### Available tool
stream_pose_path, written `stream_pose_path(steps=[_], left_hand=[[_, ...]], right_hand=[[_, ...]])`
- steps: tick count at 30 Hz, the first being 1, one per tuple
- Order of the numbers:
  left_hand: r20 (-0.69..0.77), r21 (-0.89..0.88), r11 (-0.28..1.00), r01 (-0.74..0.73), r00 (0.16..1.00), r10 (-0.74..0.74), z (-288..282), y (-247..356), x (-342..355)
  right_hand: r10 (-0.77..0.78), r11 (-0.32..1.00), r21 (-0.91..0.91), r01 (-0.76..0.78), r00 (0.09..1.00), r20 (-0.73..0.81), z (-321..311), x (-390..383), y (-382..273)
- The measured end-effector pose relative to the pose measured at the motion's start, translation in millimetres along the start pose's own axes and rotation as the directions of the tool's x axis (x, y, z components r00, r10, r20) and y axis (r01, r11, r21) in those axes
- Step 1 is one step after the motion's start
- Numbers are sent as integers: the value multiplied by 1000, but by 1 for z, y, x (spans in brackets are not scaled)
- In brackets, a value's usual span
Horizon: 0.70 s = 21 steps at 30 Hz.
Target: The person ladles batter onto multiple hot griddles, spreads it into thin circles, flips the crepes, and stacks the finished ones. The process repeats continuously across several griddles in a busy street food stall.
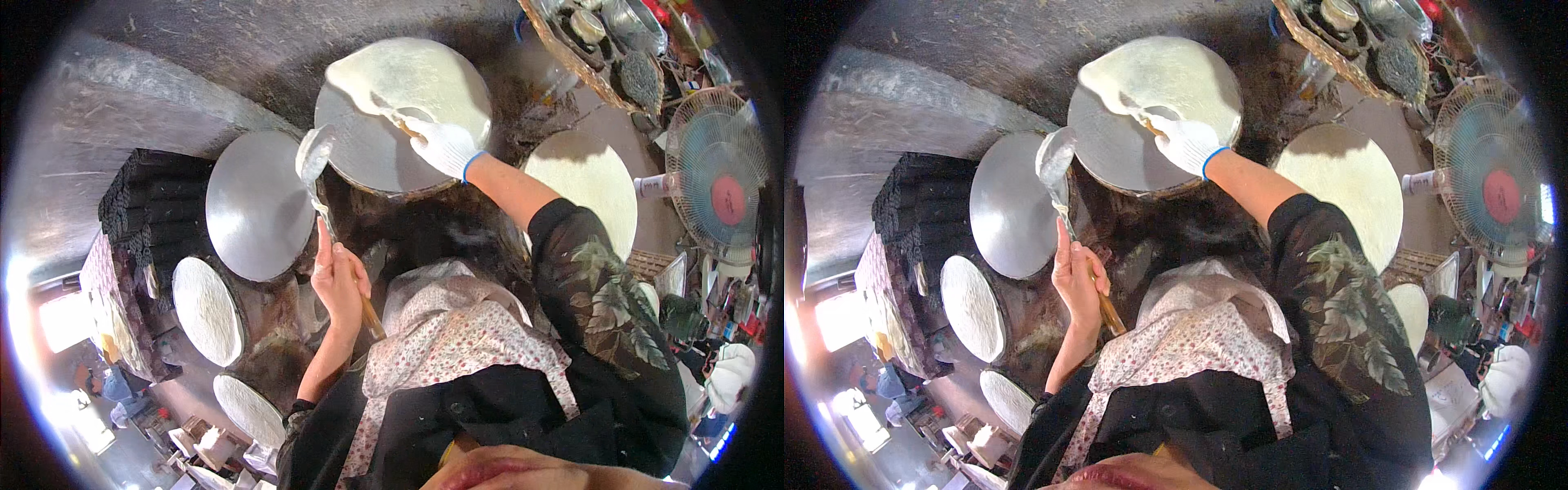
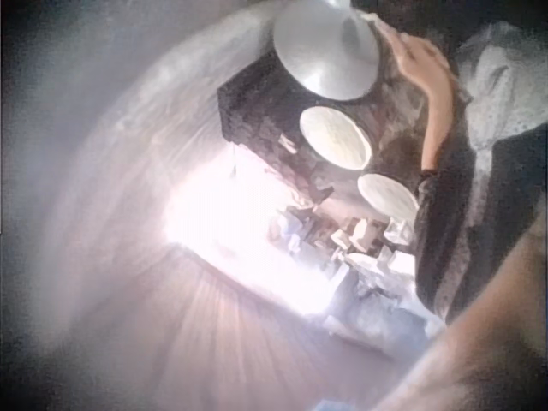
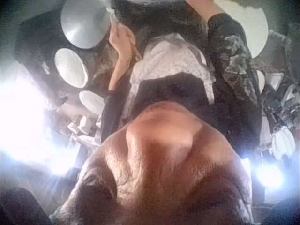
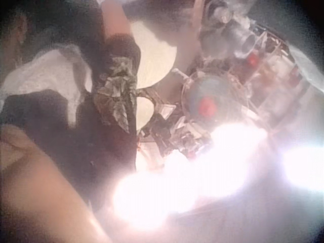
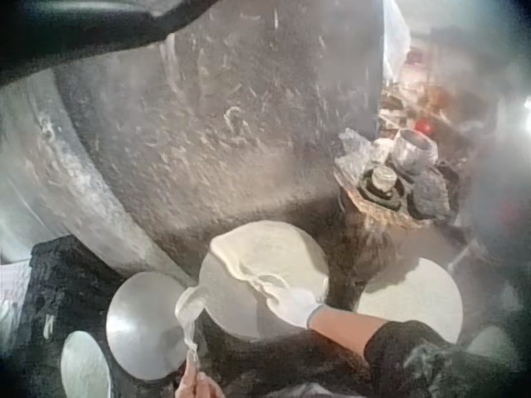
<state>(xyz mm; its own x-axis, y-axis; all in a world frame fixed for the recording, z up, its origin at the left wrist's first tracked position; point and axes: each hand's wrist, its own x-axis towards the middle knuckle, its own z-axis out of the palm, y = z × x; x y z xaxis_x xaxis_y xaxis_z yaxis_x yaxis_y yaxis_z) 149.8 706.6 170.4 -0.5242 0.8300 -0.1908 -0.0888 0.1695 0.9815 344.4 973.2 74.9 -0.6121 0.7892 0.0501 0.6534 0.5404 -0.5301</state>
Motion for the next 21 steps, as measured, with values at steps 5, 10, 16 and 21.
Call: stream_pose_path(steps=[5, 10, 16, 21], left_hand=[[-47, -24, 997, 70, 996, -71, 8, -6, -7], [-63, -22, 998, 52, 997, -54, 18, -7, -10], [-77, 5, 996, 87, 993, -86, 20, -9, -17], [-76, -9, 994, 107, 991, -107, 19, -14, -19]], right_hand=[[194, 979, -70, -193, 981, 4, -33, 1, 8], [26, 997, 70, -35, 992, 127, -25, 2, 19], [201, 965, 164, -202, 979, 26, -3, 9, 45], [-73, 994, 85, 64, 991, 108, -16, 20, 41]])
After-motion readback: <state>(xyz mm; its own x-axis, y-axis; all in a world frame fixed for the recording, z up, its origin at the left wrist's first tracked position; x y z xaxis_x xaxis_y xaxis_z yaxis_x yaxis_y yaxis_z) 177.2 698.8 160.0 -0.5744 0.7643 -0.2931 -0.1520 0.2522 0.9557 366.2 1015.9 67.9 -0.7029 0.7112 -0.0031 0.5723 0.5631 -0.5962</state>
